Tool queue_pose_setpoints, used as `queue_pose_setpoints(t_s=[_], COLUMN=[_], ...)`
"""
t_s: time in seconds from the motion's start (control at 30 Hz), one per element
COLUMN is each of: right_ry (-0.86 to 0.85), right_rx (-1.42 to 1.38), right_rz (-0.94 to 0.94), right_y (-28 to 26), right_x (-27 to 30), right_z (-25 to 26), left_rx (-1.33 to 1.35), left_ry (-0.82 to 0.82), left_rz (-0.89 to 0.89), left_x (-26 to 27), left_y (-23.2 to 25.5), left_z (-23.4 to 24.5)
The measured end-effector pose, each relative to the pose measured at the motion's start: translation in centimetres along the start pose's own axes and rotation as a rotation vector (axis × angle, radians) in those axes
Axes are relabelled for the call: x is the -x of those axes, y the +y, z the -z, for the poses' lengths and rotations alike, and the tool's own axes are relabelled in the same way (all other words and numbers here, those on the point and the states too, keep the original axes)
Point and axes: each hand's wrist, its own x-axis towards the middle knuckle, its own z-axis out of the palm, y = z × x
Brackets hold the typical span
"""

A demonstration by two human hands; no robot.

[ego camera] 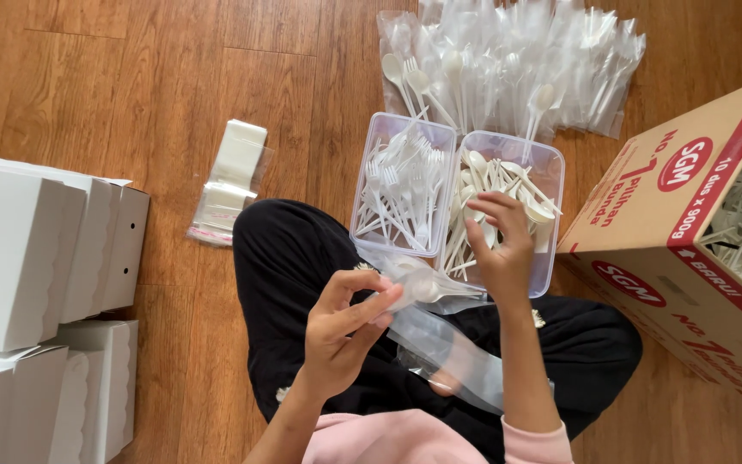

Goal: The person places a plastic spoon and a plastic fork into a small clear plastic bag, handling the items one at a time and repeating the process for multiple sets.

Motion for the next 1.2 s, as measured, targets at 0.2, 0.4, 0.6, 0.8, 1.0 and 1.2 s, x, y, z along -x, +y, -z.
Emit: queue_pose_setpoints(t_s=[0.2, 0.4, 0.6, 0.8, 1.0, 1.2], right_ry=[-0.322, -0.343, -0.157, -0.008, 0.017, 0.041], right_rx=[0.612, 0.986, 1.000, 0.897, 0.420, -0.264], right_rz=[-0.007, 0.005, -0.038, -0.015, -0.307, -0.543], right_y=[12.9, 14.8, 14.6, 18.5, 12.9, 6.9], right_x=[-0.4, -1.4, -2.3, -1.9, -2.4, -3.2], right_z=[-8.1, -12.5, -12.7, -12.0, -7.6, -4.4], left_rx=[0.196, 0.210, 0.213, 0.292, 0.300, 0.296], left_ry=[0.064, 0.239, 0.320, 0.390, 0.349, 0.227], left_rz=[0.083, 0.143, 0.283, 0.208, 0.182, 0.205], left_x=[0.0, 0.1, 0.9, 0.7, 1.3, 0.9], left_y=[0.1, -0.3, -1.0, -2.2, -3.2, -1.2], left_z=[0.5, 0.2, 0.5, -0.9, -1.8, -2.2])
